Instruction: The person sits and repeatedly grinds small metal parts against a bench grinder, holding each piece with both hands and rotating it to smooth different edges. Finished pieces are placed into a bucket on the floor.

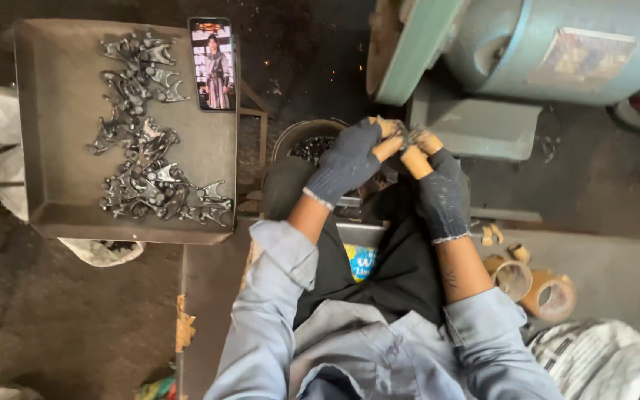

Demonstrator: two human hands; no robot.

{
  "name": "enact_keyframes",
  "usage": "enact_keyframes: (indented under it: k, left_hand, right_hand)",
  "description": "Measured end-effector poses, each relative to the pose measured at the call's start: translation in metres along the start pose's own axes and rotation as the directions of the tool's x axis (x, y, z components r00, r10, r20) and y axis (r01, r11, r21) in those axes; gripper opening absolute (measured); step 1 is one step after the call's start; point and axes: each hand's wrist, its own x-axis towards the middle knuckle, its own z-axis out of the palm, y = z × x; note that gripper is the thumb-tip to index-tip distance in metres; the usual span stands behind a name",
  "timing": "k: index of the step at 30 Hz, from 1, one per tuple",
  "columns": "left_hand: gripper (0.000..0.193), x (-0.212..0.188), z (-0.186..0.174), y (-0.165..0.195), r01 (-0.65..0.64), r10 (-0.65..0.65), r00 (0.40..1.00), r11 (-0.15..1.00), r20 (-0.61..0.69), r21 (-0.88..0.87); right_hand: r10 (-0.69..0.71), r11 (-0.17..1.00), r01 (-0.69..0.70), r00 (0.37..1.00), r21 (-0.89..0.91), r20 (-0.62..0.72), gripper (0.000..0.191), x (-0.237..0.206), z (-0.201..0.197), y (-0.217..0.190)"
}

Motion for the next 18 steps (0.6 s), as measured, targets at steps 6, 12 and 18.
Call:
enact_keyframes:
  k: [6, 12, 18]
  left_hand:
    - [0.067, -0.038, 0.019, 0.019, 0.175, -0.190, 0.978, 0.972, 0.085, 0.158]
    - [0.060, -0.034, 0.000, 0.025, -0.083, 0.079, 0.996, 0.990, -0.045, -0.115]
    - [0.030, 0.008, 0.021, -0.023, 0.277, -0.161, 0.961, 0.519, 0.225, -0.809]
  right_hand:
    - [0.036, 0.975, -0.033, 0.999, -0.219, 0.010, 0.042, -0.035, 0.016, -0.015]
    - [-0.152, 0.946, 0.203, 0.967, -0.255, 0.204, 0.058, -0.027, -0.025, -0.026]
    - [-0.054, 0.997, 0.036, 0.946, 0.062, 0.321, 0.053, 0.028, 0.006, 0.024]
